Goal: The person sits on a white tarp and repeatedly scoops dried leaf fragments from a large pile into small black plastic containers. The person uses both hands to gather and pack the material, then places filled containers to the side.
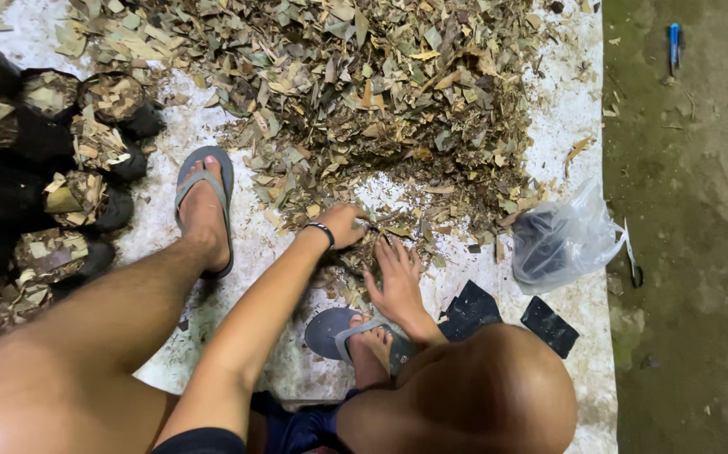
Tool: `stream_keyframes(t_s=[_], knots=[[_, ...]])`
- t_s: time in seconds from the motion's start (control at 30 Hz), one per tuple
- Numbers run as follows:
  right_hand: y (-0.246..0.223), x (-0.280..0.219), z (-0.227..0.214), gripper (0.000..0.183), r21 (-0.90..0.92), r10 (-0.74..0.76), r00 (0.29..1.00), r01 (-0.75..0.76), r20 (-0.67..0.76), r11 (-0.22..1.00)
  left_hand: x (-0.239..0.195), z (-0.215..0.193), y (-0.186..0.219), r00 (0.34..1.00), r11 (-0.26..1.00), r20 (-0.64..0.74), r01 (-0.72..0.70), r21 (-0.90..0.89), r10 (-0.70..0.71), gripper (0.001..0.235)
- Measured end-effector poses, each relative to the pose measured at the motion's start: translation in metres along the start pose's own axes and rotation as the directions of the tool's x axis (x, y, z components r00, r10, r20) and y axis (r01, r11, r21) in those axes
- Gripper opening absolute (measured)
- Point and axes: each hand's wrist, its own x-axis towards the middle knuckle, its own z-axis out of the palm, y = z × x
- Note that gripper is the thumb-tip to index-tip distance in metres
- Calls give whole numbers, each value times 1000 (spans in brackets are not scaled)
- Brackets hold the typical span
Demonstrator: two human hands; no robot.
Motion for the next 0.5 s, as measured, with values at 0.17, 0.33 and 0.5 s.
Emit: stream_keyframes(t_s=[0.17, 0.33, 0.5], knots=[[-7, 11, -4, 78, -34, 73, 993, -70, 95, 997, 10, -7, 27, 981, 995, 181, 52, 88, -67, 34], [-6, 24, -3, 94, -92, 69, 974, -50, 215, 994, 12, -4, 34, 991, 995, 122, 47, 91, -58, 26], [-2, 43, -6, 102, -123, 139, 903, -97, 407, 988, 15, 9, 32, 994, 979, 104, -45, 201, 24, 20]])
